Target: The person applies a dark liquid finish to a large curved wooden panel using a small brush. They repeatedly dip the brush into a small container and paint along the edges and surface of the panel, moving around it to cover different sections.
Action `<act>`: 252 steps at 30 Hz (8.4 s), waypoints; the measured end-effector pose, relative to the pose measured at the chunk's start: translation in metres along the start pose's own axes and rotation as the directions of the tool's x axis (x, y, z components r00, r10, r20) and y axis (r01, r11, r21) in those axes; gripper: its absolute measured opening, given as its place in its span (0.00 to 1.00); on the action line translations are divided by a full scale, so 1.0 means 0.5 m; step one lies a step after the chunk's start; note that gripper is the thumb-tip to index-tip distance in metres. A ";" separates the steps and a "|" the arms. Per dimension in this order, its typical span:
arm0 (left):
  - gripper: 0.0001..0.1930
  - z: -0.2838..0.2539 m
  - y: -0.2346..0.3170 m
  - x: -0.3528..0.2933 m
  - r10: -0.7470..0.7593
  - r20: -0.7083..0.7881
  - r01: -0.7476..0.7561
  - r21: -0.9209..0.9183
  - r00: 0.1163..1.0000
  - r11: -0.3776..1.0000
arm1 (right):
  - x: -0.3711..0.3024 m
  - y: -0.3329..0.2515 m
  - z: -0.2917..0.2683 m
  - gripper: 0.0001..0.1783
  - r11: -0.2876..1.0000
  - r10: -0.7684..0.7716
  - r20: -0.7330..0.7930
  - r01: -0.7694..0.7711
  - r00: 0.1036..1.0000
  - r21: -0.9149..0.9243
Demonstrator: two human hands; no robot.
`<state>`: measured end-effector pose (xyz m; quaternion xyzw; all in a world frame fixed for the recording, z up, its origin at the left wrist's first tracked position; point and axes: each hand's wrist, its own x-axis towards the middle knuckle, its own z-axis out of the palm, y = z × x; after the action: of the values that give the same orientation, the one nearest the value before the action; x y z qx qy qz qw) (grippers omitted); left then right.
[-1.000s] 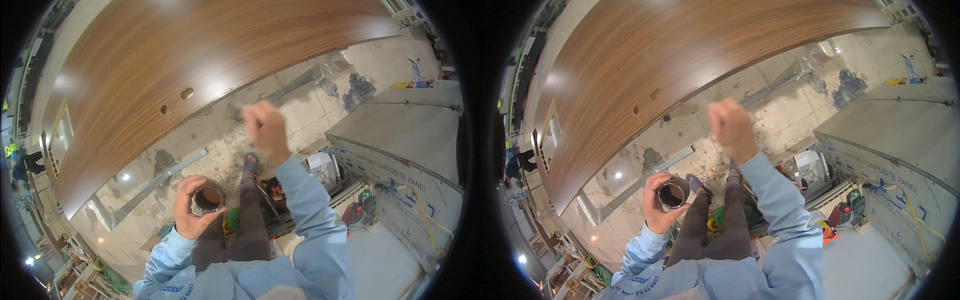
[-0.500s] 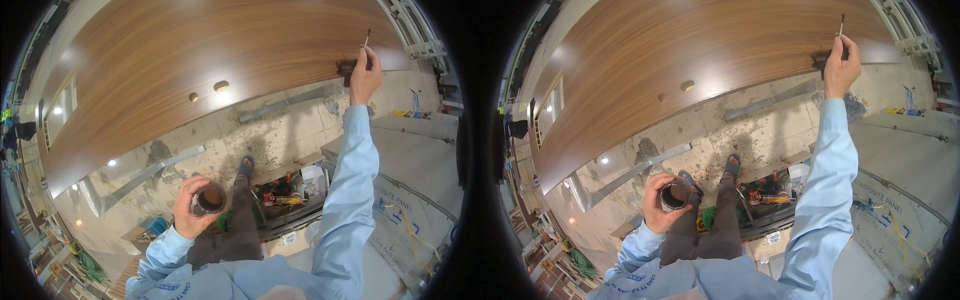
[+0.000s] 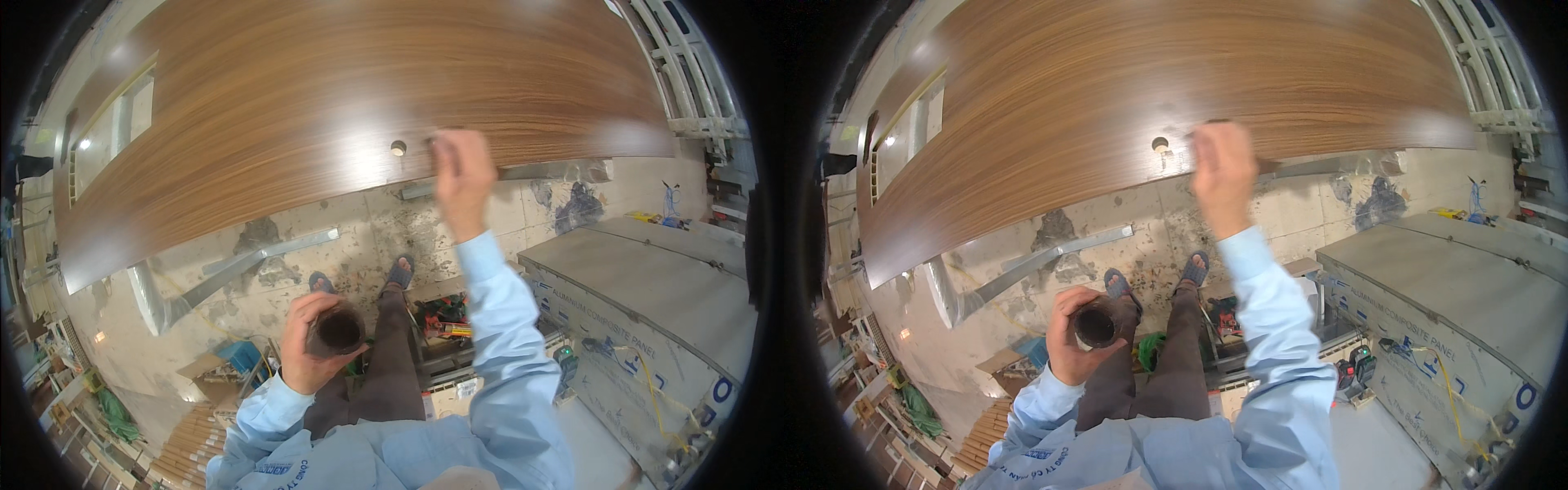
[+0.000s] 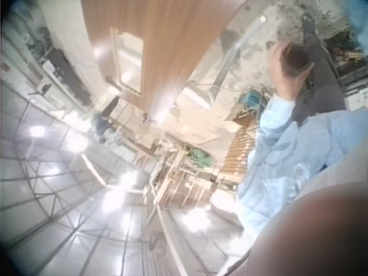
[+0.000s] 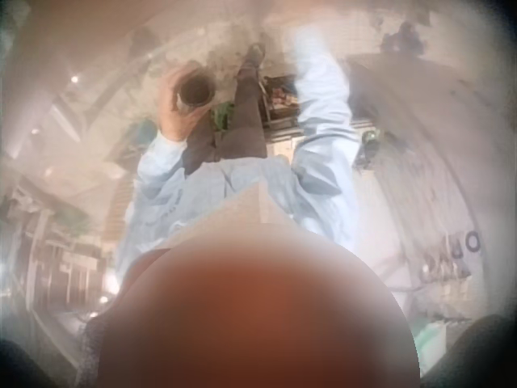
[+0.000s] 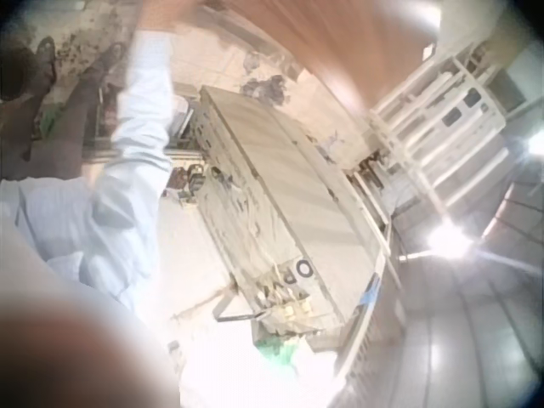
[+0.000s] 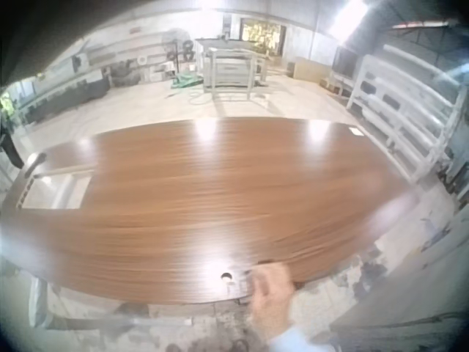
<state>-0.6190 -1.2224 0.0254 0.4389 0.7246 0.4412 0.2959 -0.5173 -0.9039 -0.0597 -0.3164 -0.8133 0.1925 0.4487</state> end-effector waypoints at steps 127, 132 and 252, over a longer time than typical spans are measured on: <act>0.44 -0.256 -0.094 -0.040 0.010 0.012 -0.009 -0.081 1.000 0.997 | -0.254 -0.374 0.181 0.04 0.848 0.426 0.245 -0.479 0.871 0.227; 0.43 -0.350 -0.154 -0.076 0.007 -0.007 -0.008 -0.063 1.000 0.998 | -0.247 -0.446 0.216 0.05 0.839 0.449 0.283 -0.509 0.848 0.193; 0.41 -0.738 -0.396 -0.291 -0.002 0.164 0.006 -0.025 0.987 1.000 | -0.327 -0.651 0.438 0.07 0.811 0.584 -0.107 -0.582 0.805 0.049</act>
<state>-0.9305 -1.5376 0.0143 0.4685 0.6931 0.4123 0.3608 -0.7504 -1.2590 -0.0792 -0.5585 -0.6478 0.3075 0.4169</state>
